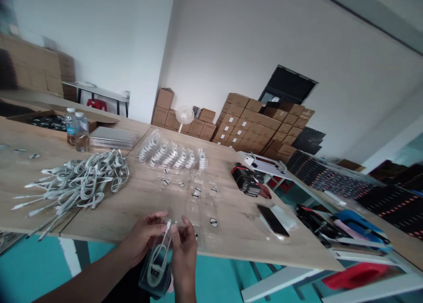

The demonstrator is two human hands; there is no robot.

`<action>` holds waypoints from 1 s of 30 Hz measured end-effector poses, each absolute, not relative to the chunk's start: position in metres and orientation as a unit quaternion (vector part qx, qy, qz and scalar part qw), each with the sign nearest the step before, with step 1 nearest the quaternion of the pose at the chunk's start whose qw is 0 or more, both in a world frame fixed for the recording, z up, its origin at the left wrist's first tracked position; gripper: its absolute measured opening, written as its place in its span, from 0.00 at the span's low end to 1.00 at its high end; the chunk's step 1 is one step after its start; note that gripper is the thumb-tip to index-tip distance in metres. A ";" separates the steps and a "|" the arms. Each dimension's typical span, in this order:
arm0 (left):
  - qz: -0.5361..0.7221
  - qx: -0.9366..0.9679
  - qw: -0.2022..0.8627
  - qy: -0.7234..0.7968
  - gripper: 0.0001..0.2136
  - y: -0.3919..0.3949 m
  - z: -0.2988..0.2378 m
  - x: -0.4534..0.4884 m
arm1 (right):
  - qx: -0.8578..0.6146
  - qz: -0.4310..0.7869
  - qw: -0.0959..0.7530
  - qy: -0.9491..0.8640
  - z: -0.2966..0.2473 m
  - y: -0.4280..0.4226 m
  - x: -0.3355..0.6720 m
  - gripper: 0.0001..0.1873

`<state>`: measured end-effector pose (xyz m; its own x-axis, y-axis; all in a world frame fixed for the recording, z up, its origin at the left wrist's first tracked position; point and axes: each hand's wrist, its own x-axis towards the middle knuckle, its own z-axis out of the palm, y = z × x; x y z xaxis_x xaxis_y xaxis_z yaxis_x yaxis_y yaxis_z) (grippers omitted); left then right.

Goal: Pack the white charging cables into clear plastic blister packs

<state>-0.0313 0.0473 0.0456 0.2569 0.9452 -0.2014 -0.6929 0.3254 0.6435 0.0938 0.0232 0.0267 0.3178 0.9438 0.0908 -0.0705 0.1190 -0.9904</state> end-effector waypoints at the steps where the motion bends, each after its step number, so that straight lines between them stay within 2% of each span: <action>1: 0.550 0.207 0.756 0.288 0.21 0.051 0.044 -0.032 | -0.527 0.389 0.625 -0.424 0.021 0.023 0.093 0.34; 5: 0.601 0.157 0.720 0.308 0.16 0.071 0.042 -0.038 | -0.572 0.278 0.602 -0.484 -0.004 0.016 0.087 0.34; 9: 0.627 0.134 0.698 0.320 0.14 0.081 0.040 -0.042 | -0.584 0.114 0.550 -0.587 -0.023 0.009 0.080 0.38; 11: 0.630 0.133 0.700 0.309 0.13 0.080 0.040 -0.040 | -0.574 0.038 0.510 -0.640 -0.029 0.009 0.079 0.40; 15: 0.616 0.145 0.731 0.255 0.12 0.076 0.042 -0.039 | -0.562 -0.062 0.450 -0.692 -0.032 0.013 0.088 0.38; 20: 0.610 0.151 0.739 0.243 0.11 0.079 0.042 -0.046 | -0.569 -0.097 0.440 -0.688 -0.023 0.016 0.103 0.34; 25: 0.587 0.190 0.762 0.200 0.09 0.083 0.045 -0.048 | -0.551 -0.068 0.462 -0.691 -0.017 0.011 0.093 0.32; 30: 0.575 0.152 0.770 0.230 0.14 0.073 0.051 -0.045 | -0.572 -0.008 0.470 -0.673 -0.022 0.000 0.073 0.38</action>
<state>-0.0453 0.0734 0.0513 0.2326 0.9558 -0.1797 -0.8153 0.2924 0.4999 0.0727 -0.0003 -0.0216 0.0944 0.7613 0.6415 0.7771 0.3464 -0.5255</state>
